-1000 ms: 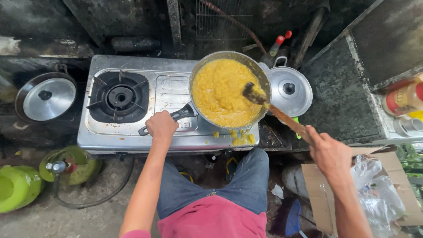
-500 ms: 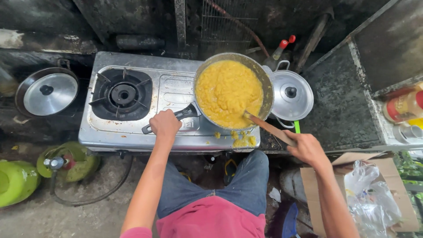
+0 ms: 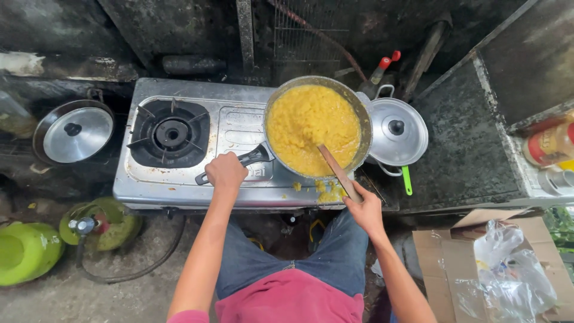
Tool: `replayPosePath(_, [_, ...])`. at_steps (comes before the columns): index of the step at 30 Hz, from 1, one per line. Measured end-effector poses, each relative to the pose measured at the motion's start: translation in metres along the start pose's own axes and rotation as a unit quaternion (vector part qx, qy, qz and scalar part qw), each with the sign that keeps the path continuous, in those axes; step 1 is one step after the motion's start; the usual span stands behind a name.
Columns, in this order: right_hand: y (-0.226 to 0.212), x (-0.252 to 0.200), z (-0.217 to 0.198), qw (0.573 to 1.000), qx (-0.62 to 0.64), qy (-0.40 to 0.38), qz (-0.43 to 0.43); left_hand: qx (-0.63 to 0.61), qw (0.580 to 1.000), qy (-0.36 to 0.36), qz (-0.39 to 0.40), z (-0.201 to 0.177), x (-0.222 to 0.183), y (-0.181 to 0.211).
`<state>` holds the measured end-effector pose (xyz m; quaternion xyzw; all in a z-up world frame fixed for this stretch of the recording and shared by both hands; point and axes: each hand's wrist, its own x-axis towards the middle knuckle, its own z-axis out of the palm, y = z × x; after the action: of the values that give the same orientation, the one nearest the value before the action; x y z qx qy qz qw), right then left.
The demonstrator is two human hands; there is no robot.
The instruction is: Stirring a thick yellow mixture in a pan on a gas stove using a wooden spatula.
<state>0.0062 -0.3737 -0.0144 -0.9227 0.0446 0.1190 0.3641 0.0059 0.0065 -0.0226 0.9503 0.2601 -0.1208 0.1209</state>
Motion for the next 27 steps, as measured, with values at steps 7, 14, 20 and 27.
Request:
replayPosePath(7, [0.006, -0.010, 0.023, 0.985, 0.165, 0.045, 0.019, 0.008, 1.000, -0.004, -0.003, -0.003, -0.003, 0.002])
replayPosePath(14, [-0.003, -0.024, 0.018, 0.889, 0.436, -0.022, 0.139, 0.001, 1.000, -0.006, -0.007, 0.000, -0.001, 0.003])
replayPosePath(20, [0.021, -0.023, -0.046, 0.965, 0.239, -0.088, 0.058, 0.009, 1.000, -0.023, -0.019, 0.007, 0.000, -0.010])
replayPosePath(27, [-0.094, -0.078, -0.177, 0.910, -0.403, -0.099, -0.003, 0.062, 0.994, -0.077, -0.037, -0.013, -0.001, 0.007])
